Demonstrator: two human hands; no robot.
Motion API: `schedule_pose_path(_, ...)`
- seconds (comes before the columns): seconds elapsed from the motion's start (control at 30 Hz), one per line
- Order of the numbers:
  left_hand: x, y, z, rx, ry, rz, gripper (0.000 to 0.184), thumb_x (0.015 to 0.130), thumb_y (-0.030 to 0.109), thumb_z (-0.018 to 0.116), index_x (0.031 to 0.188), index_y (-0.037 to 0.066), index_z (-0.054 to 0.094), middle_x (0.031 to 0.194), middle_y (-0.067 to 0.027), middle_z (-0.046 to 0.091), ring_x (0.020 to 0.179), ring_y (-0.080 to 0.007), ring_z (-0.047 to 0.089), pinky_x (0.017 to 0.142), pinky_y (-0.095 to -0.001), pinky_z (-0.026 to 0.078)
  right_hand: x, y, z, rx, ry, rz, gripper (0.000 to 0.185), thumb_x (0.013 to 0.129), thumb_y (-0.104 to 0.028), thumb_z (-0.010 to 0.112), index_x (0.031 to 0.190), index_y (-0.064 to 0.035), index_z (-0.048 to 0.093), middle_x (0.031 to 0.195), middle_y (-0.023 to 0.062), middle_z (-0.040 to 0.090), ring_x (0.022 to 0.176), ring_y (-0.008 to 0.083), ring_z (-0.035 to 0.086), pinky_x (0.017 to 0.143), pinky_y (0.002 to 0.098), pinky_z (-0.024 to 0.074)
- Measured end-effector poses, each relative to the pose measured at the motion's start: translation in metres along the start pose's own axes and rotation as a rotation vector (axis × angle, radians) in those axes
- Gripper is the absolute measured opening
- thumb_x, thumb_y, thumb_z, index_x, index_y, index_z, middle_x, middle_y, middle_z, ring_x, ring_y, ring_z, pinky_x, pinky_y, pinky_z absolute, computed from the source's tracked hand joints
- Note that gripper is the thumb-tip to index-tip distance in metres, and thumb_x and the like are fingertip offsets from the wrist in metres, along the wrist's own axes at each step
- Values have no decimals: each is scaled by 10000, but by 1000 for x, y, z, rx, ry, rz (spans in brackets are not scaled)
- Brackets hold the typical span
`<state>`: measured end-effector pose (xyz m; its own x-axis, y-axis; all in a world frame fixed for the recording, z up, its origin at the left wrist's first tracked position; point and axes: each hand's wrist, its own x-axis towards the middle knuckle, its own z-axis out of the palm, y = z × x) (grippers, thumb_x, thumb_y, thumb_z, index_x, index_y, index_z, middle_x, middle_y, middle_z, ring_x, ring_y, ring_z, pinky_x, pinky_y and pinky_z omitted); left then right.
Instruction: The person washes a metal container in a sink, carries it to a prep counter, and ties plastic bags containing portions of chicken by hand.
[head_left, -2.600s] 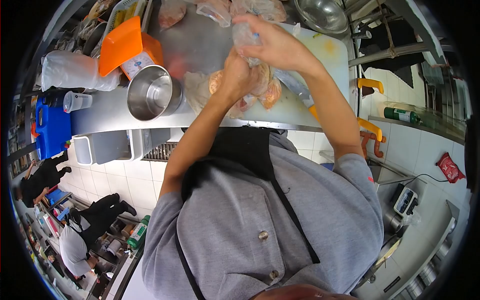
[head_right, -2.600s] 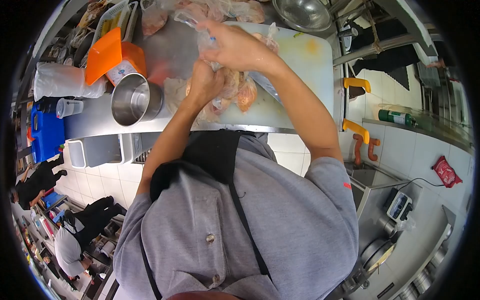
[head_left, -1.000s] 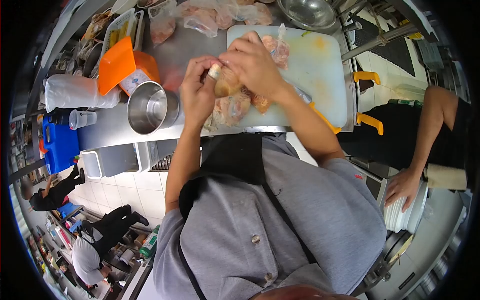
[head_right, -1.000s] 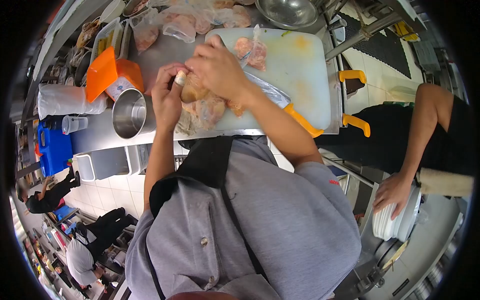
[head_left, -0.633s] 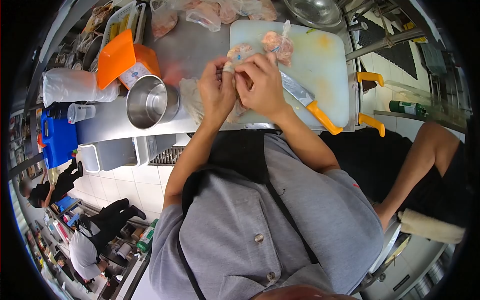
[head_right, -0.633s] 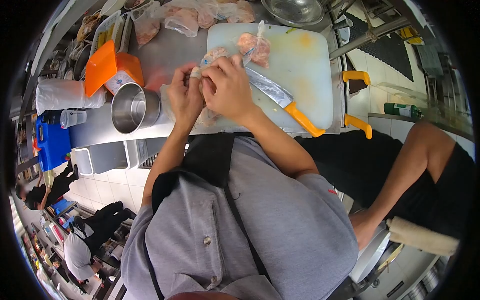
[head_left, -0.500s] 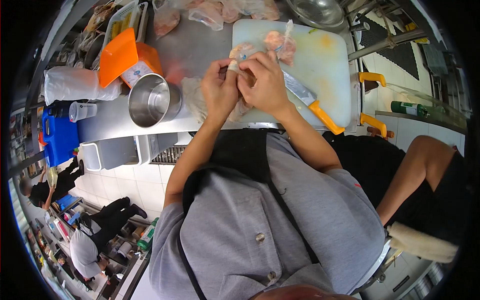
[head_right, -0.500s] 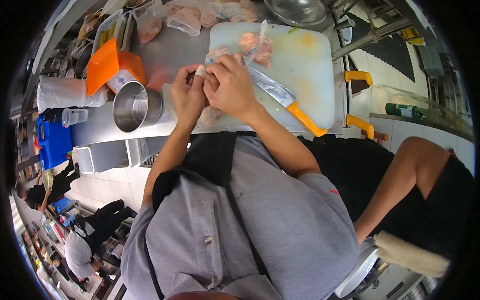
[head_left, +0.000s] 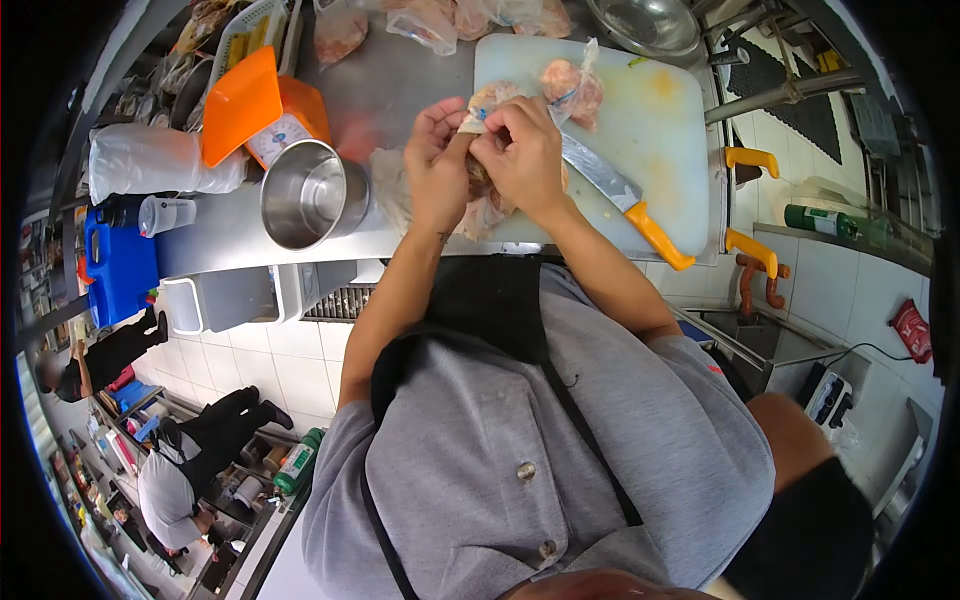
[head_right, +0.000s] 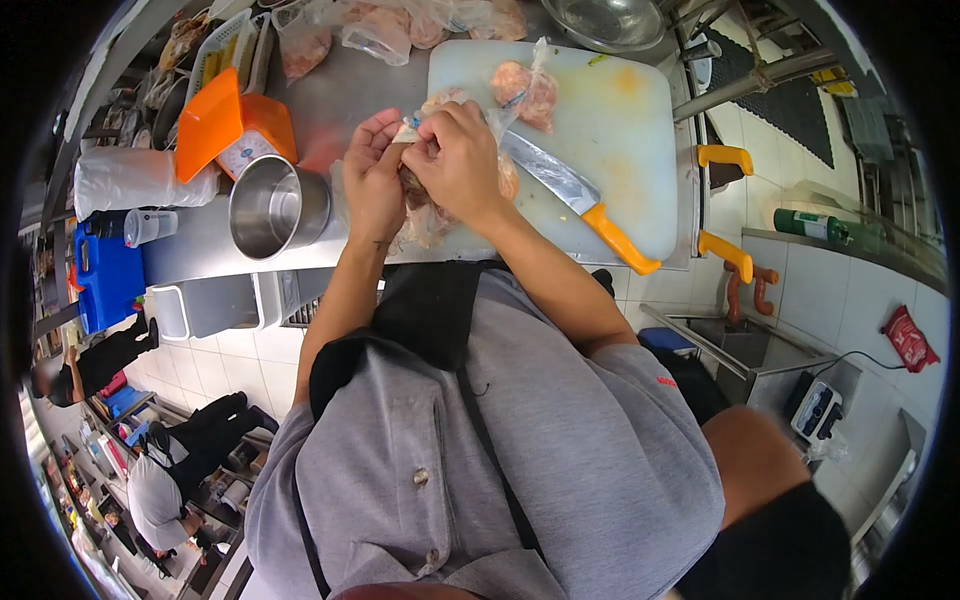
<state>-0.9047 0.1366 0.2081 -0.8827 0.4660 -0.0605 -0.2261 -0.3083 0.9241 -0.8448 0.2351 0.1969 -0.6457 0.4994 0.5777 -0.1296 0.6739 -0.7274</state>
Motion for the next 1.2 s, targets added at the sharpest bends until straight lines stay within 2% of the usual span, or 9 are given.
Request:
schedule_pose_path(0.3, 15, -1, -35, 89, -347, -279, 199, 957, 84, 615, 1117, -34, 597, 957, -45, 620, 827, -94, 577, 762, -220, 466, 7, 15, -6, 61, -29, -51, 176, 649, 8, 716, 746, -22, 573, 769, 95, 594, 733, 284, 551, 596, 383, 467)
schedule_pose_path(0.47, 23, 18, -39, 333, -489, -133, 206, 954, 99, 626, 1111, -29, 589, 932, -43, 606, 798, -87, 553, 729, -211, 444, 5, 20, -9, 173, -120, -59, 144, 706, 53, 673, 813, 4, 590, 805, 71, 597, 684, 180, 535, 549, 279, 437)
schedule_pose_path(0.53, 21, 16, -33, 414, -509, -68, 214, 947, 83, 632, 1121, -28, 574, 935, -47, 611, 793, -87, 550, 721, -211, 443, 4, 21, -9, 174, -123, -25, 153, 694, 41, 679, 807, 2, 584, 791, 84, 588, 700, 214, 544, 566, 310, 446)
schedule_pose_path(0.6, 16, 7, -25, 108, -300, -100, 261, 917, 23, 645, 1149, -18, 532, 941, -37, 622, 796, -85, 552, 710, -214, 445, 2, 22, -9, 171, -119, 13, 163, 682, 28, 685, 801, -1, 578, 776, 97, 578, 716, 248, 553, 584, 341, 455)
schedule_pose_path(0.83, 30, 12, -39, 230, -444, -130, 293, 895, -26, 641, 1161, 9, 524, 958, -51, 643, 827, -86, 573, 736, -230, 467, -1, 30, -7, 259, -173, 125, 136, 735, 17, 672, 838, 10, 583, 790, 104, 581, 655, 224, 560, 580, 312, 449)
schedule_pose_path(1.0, 38, 7, -47, -128, -443, -395, 271, 909, 24, 639, 1160, -5, 541, 953, -47, 647, 822, -111, 567, 787, -251, 461, 2, 29, -7, 289, -267, 161, 138, 751, 13, 673, 868, 14, 600, 839, 96, 596, 662, 215, 582, 600, 314, 476)
schedule_pose_path(1.1, 33, 0, -45, -188, -264, -430, 274, 915, 36, 630, 1174, -17, 557, 948, -41, 648, 842, -120, 580, 781, -247, 458, 9, 23, -12, 209, -283, 117, 190, 760, -7, 695, 938, -4, 628, 888, 96, 611, 715, 237, 617, 647, 347, 517)
schedule_pose_path(1.17, 35, -3, -47, -135, -273, -422, 270, 933, 45, 612, 1189, -24, 563, 968, -44, 642, 847, -113, 577, 801, -235, 462, 16, 31, -14, -89, -346, -385, 197, 792, -63, 686, 976, -16, 633, 932, 104, 627, 804, 263, 651, 707, 383, 548)
schedule_pose_path(1.2, 35, -4, -47, -81, -286, -414, 269, 950, 53, 594, 1205, -31, 569, 989, -47, 637, 851, -107, 574, 822, -223, 466, 19, 34, -16, -88, -350, -387, 197, 792, -63, 686, 976, -16, 633, 932, 104, 627, 804, 263, 651, 707, 383, 548)
